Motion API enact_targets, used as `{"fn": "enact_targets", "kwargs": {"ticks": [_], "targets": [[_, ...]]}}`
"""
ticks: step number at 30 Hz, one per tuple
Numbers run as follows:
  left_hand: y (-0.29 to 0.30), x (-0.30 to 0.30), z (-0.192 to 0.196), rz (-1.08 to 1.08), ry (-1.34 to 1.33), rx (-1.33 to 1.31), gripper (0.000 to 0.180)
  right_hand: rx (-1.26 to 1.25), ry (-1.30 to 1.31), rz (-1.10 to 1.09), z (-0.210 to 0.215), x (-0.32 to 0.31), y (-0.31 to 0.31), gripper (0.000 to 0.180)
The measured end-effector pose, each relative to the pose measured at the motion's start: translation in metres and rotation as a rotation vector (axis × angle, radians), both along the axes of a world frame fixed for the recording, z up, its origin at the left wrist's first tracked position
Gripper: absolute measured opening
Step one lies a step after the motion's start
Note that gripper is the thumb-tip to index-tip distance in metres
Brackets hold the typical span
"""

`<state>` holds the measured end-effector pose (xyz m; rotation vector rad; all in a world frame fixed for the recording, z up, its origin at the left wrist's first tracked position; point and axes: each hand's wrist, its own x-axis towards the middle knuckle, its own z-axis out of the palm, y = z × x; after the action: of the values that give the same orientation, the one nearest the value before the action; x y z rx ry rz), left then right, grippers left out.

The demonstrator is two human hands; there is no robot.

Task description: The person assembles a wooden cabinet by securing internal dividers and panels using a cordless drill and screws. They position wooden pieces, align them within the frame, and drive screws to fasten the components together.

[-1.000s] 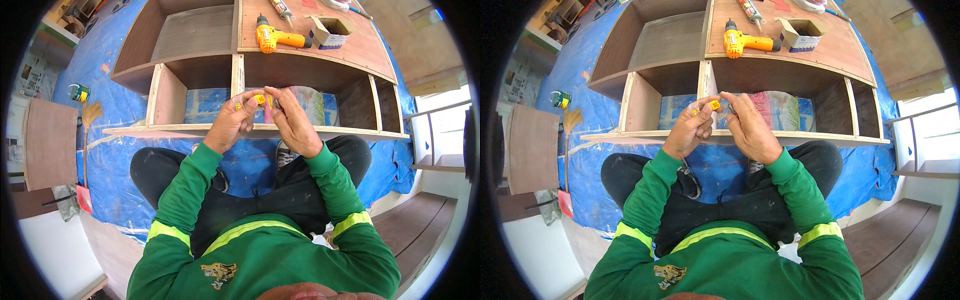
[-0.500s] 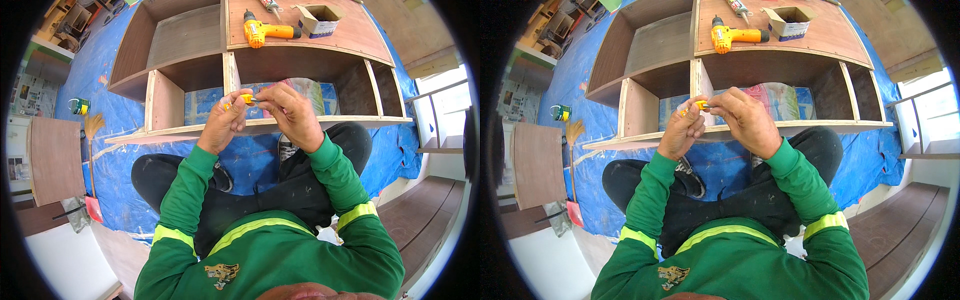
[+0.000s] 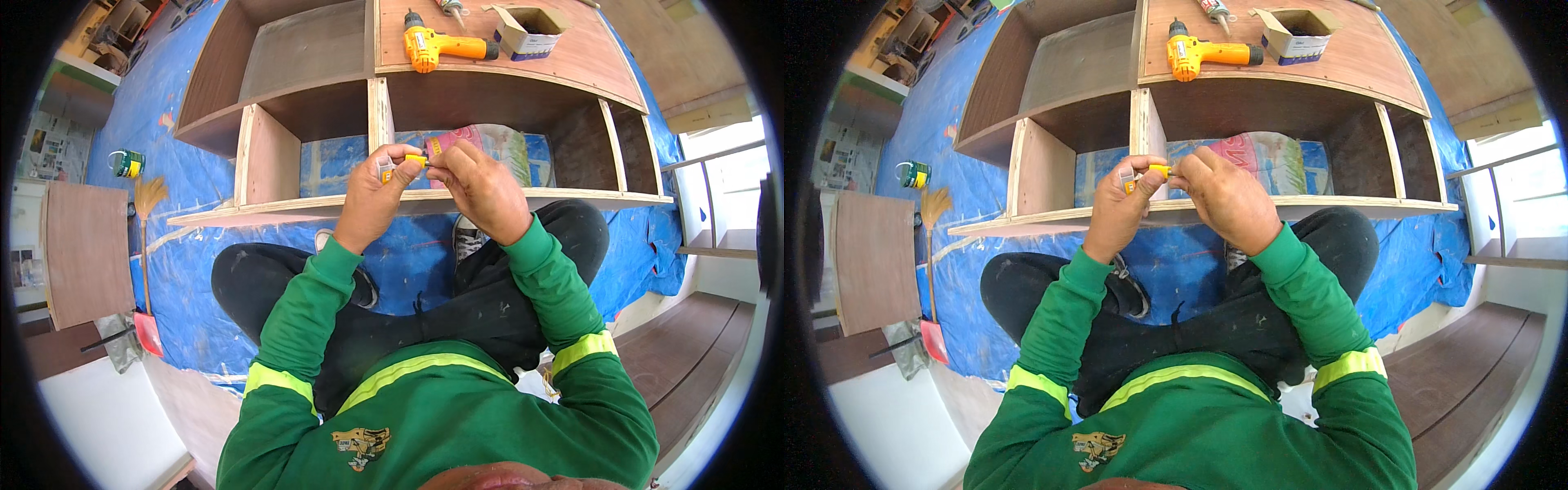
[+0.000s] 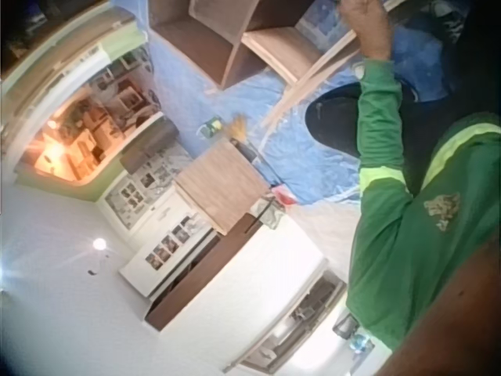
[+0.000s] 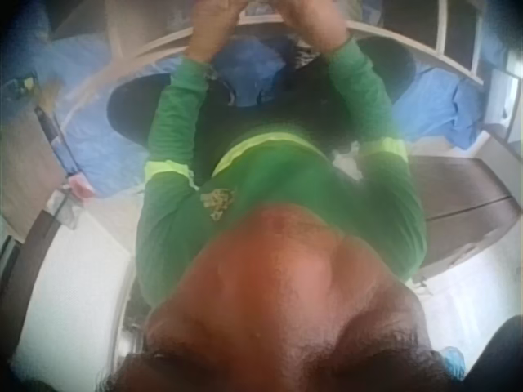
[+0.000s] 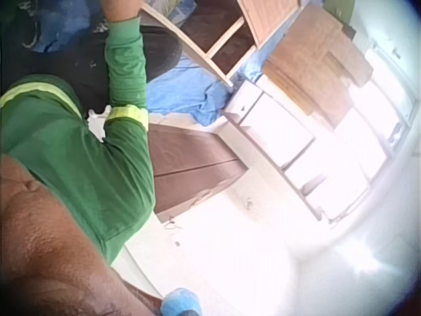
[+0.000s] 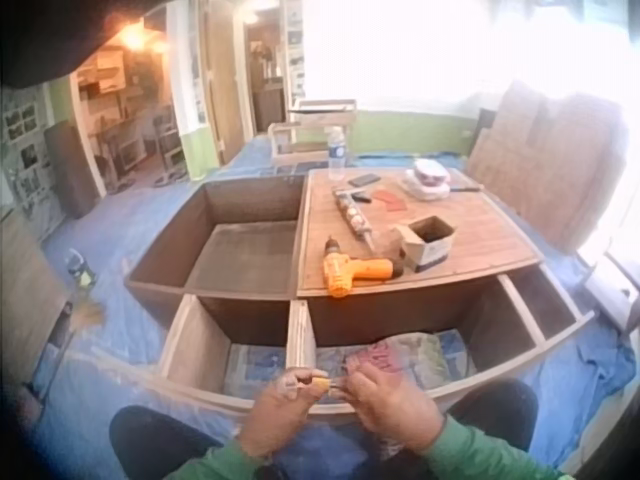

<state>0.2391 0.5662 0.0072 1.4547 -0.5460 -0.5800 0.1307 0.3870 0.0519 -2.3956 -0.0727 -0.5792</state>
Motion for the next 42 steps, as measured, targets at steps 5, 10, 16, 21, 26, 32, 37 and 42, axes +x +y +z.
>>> {"fn": "enact_targets", "kwargs": {"ticks": [5,10,16,21,26,32,37,42], "targets": [[0.001,-0.005,-0.002,-0.001,0.097,-0.018,0.032,0.077,-0.013,0.002,-0.018,0.005,0.006,0.013],[0.006,0.003,0.002,-0.033,0.144,0.040,0.035,0.261,0.111,0.004,-0.021,0.006,0.010,0.024],[0.012,0.021,0.006,-0.161,0.092,0.229,0.045,0.238,0.212,0.060,-0.033,0.010,0.004,0.031],[0.005,0.017,0.000,-0.168,0.161,0.154,0.061,0.810,0.362,0.119,-0.060,0.021,0.004,0.026],[0.013,0.025,-0.006,-0.007,0.431,-0.005,0.066,1.289,0.461,-0.063,-0.042,0.022,-0.008,0.019],[0.014,0.018,-0.011,-0.102,0.404,-0.033,0.053,1.492,0.374,-0.093,-0.039,0.020,-0.015,0.015],[0.013,0.015,-0.017,-0.258,0.280,0.074,0.051,1.573,0.313,-0.084,-0.044,0.024,-0.023,0.012],[0.010,0.008,-0.003,-0.235,0.294,0.073,0.049,1.510,0.277,-0.075,-0.041,0.024,-0.023,0.016]]}}
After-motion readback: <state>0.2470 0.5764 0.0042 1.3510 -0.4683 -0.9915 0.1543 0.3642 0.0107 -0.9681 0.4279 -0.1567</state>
